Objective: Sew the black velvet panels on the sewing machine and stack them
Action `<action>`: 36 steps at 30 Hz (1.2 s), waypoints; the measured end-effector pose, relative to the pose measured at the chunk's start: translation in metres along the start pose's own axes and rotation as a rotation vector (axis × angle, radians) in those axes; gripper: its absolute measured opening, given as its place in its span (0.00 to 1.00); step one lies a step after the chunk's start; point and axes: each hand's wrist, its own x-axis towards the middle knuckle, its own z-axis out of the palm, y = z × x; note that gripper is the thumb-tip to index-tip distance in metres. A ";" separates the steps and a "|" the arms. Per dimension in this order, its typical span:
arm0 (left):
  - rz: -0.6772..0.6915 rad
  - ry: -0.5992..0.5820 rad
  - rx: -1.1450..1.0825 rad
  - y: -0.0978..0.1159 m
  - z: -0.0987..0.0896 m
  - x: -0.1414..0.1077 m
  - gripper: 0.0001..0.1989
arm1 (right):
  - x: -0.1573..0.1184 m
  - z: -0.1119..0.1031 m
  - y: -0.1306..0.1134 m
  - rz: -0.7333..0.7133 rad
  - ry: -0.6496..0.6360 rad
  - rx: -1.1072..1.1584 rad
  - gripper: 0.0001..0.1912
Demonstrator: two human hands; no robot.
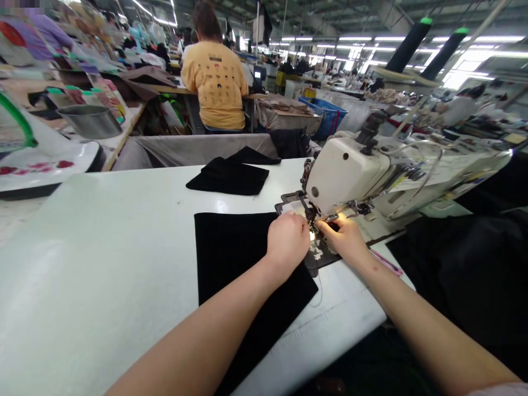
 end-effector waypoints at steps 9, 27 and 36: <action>-0.005 0.014 -0.026 0.000 0.001 0.001 0.14 | -0.001 -0.001 0.000 0.008 0.010 0.011 0.14; 0.004 0.027 -0.003 0.000 0.003 0.001 0.14 | -0.001 -0.001 0.000 0.019 0.008 0.004 0.14; 0.004 0.026 0.000 0.000 0.005 0.002 0.14 | -0.001 -0.001 -0.001 0.030 0.004 -0.005 0.14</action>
